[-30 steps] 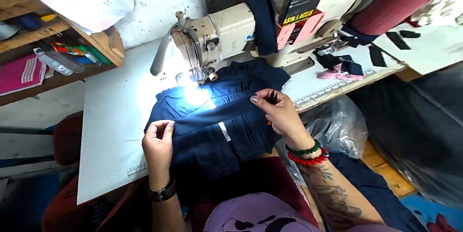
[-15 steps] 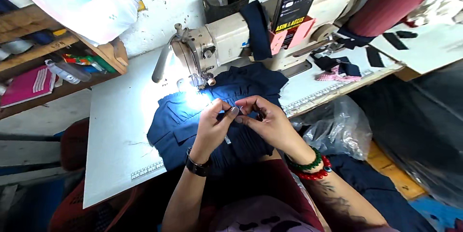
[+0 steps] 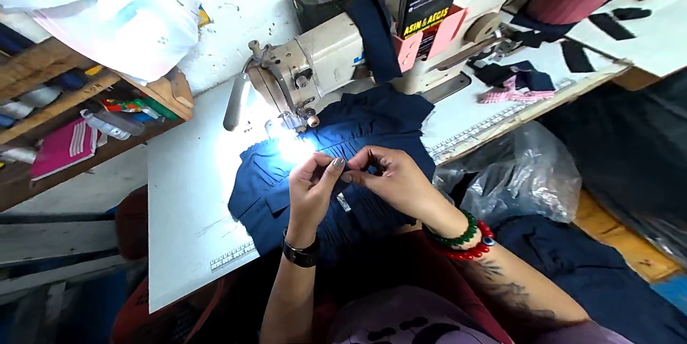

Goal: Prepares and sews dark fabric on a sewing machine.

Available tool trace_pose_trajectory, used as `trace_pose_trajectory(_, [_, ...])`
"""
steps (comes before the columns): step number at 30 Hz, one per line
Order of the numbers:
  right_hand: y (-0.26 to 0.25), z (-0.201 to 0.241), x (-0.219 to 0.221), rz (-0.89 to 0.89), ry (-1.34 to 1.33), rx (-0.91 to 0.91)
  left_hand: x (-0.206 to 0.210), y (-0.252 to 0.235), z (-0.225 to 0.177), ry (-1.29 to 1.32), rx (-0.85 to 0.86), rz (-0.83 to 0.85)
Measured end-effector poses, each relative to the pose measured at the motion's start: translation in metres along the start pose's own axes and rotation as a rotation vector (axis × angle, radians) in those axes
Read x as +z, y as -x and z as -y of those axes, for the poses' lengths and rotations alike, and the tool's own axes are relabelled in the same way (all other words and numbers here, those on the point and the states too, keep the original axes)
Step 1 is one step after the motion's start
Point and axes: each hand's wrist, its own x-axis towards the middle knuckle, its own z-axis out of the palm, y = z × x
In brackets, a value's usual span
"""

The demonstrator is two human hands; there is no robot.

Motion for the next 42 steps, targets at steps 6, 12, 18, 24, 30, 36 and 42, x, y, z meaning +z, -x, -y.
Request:
trace_pose_trajectory(6, [-0.001, -0.005, 0.004, 0.021, -0.089, -0.009, -0.005, -0.001, -0.001, -0.059, 0.038, -0.008])
trace_pose_trajectory(12, [-0.002, -0.006, 0.002, 0.026, -0.162, 0.034, -0.017, 0.005, -0.005, 0.065, -0.043, 0.051])
trace_pose_trajectory(18, [-0.003, -0.004, 0.009, 0.052, -0.129, 0.026, -0.012, 0.007, 0.0, 0.107, -0.05, -0.038])
trace_pose_trajectory(24, [-0.008, -0.006, 0.007, 0.08, -0.137, 0.029, -0.016, 0.006, 0.003, 0.008, -0.01, 0.07])
trace_pose_trajectory(30, [-0.012, 0.002, -0.033, -0.004, 0.002, 0.092, -0.071, -0.006, 0.003, -0.567, -0.045, 0.485])
trace_pose_trajectory(36, [-0.008, 0.014, -0.077, -0.122, 0.061, -0.066, -0.133, 0.006, -0.001, -1.006, 0.074, 0.215])
trace_pose_trajectory(42, [0.045, 0.013, -0.031, 0.409, 0.362, -0.348, -0.15, 0.007, -0.02, -1.035, 0.002, 0.044])
